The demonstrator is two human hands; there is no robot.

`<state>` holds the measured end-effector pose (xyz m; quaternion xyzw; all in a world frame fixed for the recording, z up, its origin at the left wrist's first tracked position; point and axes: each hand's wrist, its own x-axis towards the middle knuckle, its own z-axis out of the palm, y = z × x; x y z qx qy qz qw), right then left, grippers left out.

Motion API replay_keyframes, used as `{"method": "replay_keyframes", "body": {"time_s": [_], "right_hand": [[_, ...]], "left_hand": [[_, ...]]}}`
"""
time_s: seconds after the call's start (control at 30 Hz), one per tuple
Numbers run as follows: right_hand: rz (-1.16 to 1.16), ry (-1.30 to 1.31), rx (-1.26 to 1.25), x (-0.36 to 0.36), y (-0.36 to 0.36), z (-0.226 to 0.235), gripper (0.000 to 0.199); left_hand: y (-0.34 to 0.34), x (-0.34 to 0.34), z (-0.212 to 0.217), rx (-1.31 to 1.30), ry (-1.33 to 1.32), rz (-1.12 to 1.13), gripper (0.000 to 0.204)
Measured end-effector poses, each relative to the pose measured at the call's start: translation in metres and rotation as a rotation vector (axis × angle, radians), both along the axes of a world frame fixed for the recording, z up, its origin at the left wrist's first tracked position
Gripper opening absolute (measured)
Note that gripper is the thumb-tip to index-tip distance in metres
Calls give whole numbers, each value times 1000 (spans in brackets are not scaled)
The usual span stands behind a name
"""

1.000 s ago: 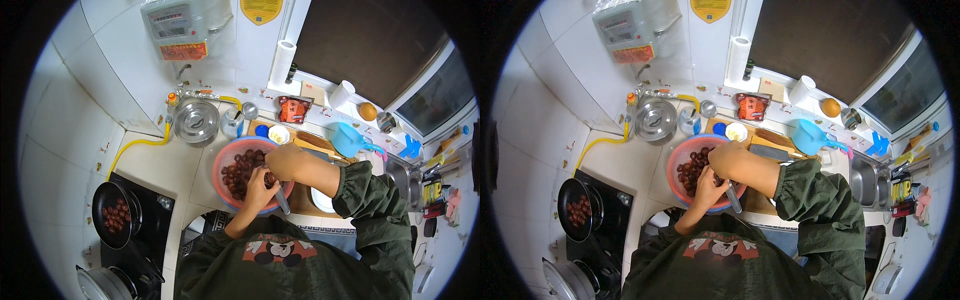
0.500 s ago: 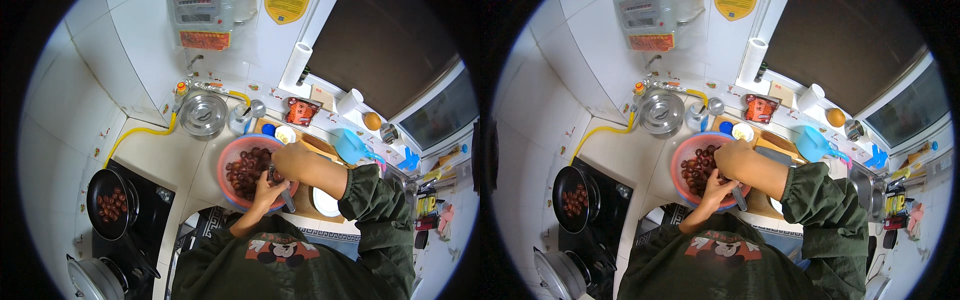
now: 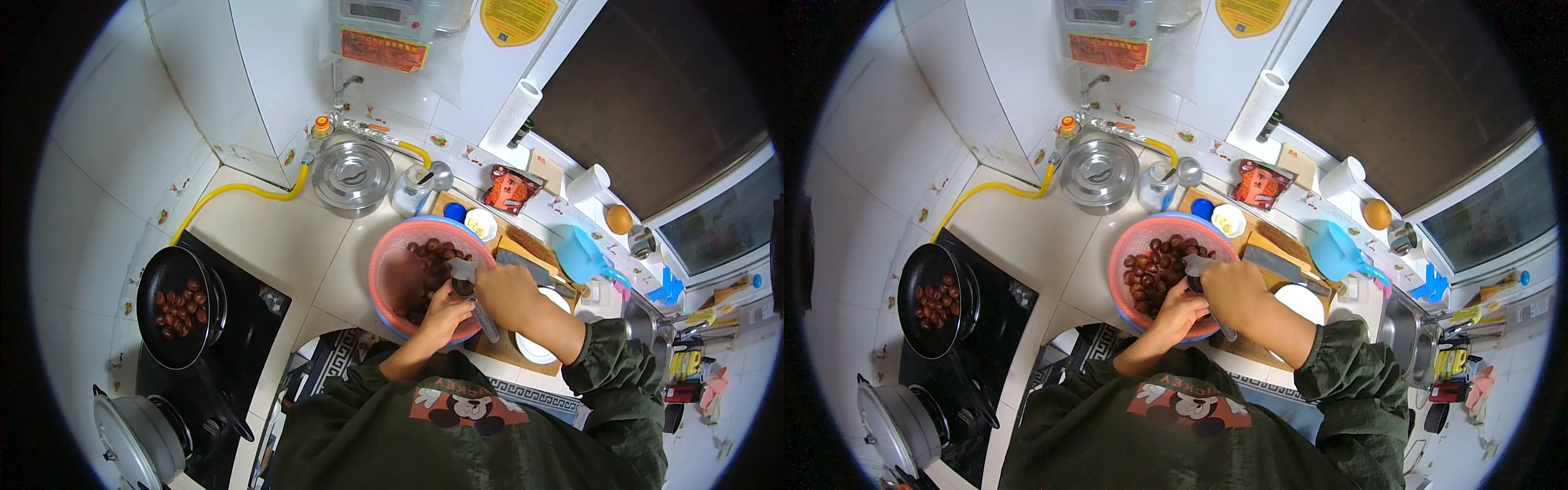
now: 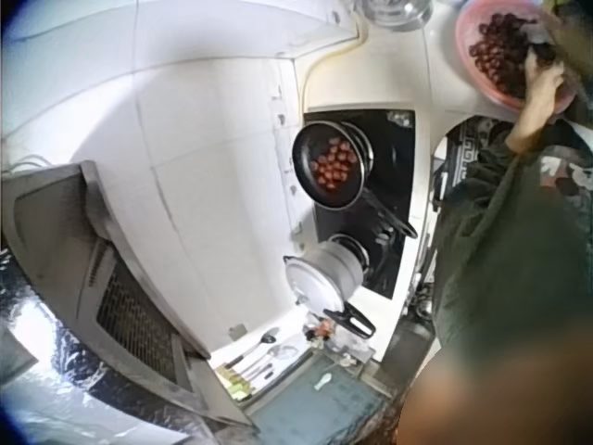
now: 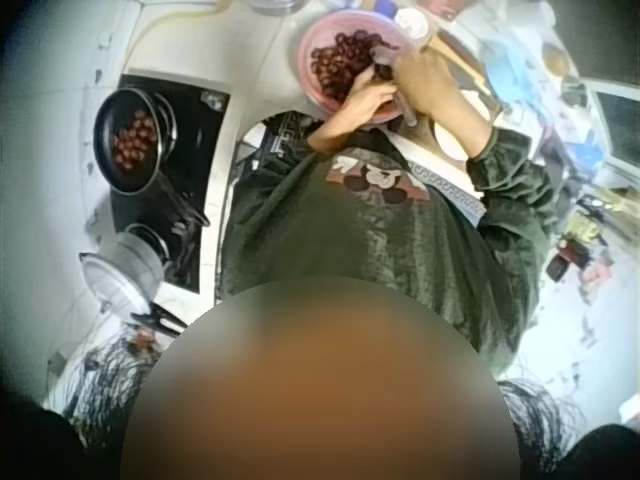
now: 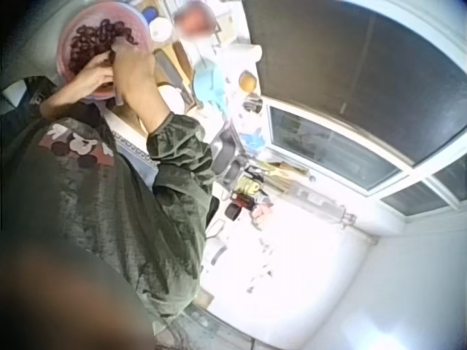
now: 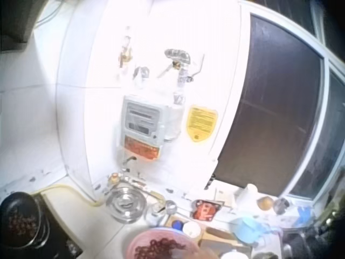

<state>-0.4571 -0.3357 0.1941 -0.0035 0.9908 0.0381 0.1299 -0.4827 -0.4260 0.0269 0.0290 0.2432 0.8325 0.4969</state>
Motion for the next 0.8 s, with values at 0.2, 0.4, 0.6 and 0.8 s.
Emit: {"method": "replay_keyframes", "body": {"time_s": [0.2, 0.4, 0.6, 0.8], "right_hand": [[-148, -64, 99, 18, -8, -31, 32], [-388, 18, -202, 30, -4, -60, 61], [-729, -172, -686, 24, -3, -72, 56], [-758, -11, -673, 30, -7, -99, 46]], "left_hand": [[-12, -19, 25, 35, -386, -51, 35], [-4, -14, 19, -210, 33, 131, 34], [-3, -12, 4, -234, 188, 223, 26], [-10, -14, 11, -292, 172, 134, 29]]}}
